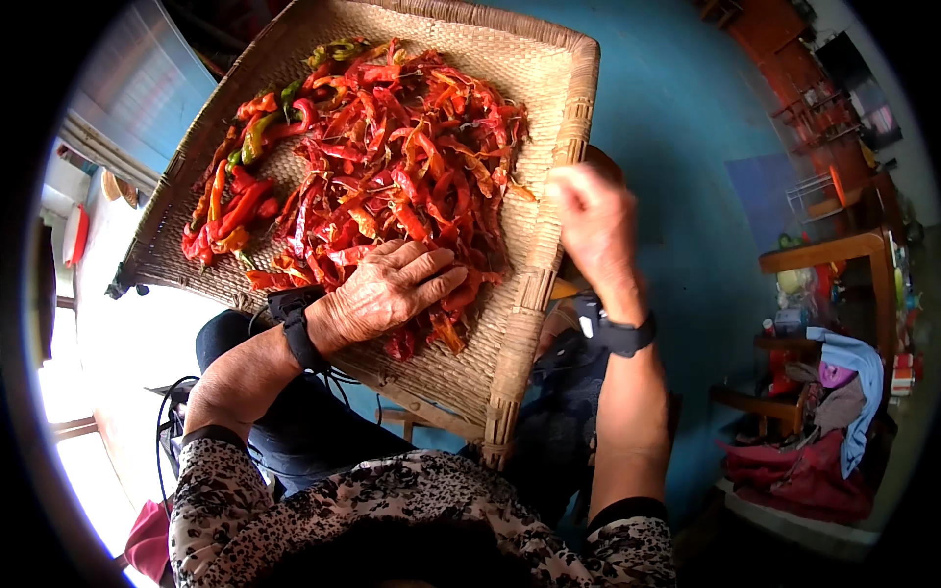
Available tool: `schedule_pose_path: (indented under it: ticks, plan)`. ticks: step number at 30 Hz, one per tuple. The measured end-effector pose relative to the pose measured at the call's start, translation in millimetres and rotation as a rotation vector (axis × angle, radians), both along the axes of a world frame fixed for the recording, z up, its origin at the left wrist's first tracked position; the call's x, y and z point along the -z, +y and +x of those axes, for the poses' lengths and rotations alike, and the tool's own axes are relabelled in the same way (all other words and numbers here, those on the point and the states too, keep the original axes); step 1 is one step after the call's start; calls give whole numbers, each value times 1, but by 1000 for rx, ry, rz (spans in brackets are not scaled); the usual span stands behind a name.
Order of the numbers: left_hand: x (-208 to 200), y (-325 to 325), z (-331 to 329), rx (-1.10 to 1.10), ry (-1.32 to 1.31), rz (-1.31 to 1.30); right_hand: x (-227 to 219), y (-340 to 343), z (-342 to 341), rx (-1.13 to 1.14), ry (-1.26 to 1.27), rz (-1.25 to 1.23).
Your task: The person is sorting through a large tray of red peppers, picking out specific ones by hand.
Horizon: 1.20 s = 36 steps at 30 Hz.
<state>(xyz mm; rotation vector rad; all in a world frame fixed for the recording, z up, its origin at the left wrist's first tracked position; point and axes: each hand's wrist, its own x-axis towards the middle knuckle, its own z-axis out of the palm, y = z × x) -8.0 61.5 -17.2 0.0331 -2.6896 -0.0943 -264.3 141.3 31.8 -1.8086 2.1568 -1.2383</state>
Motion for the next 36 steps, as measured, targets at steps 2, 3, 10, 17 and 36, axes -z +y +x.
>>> schedule_pose_path:
  ticks: [2,3,10,17,36]
  plan:
    - [-2,-1,-2,7,16,-29,-4,-8,24,-356,132,31]
    - [-2,-2,-2,10,34,-34,3,-13,33,-470,71,91]
    - [1,7,1,1,-19,-62,25,-23,49,-577,217,164]
    - [-8,10,9,32,-59,-23,17,-19,55,-585,328,247]
    - [-10,-6,7,-180,61,-106,28,-10,-64,221,-329,-188]
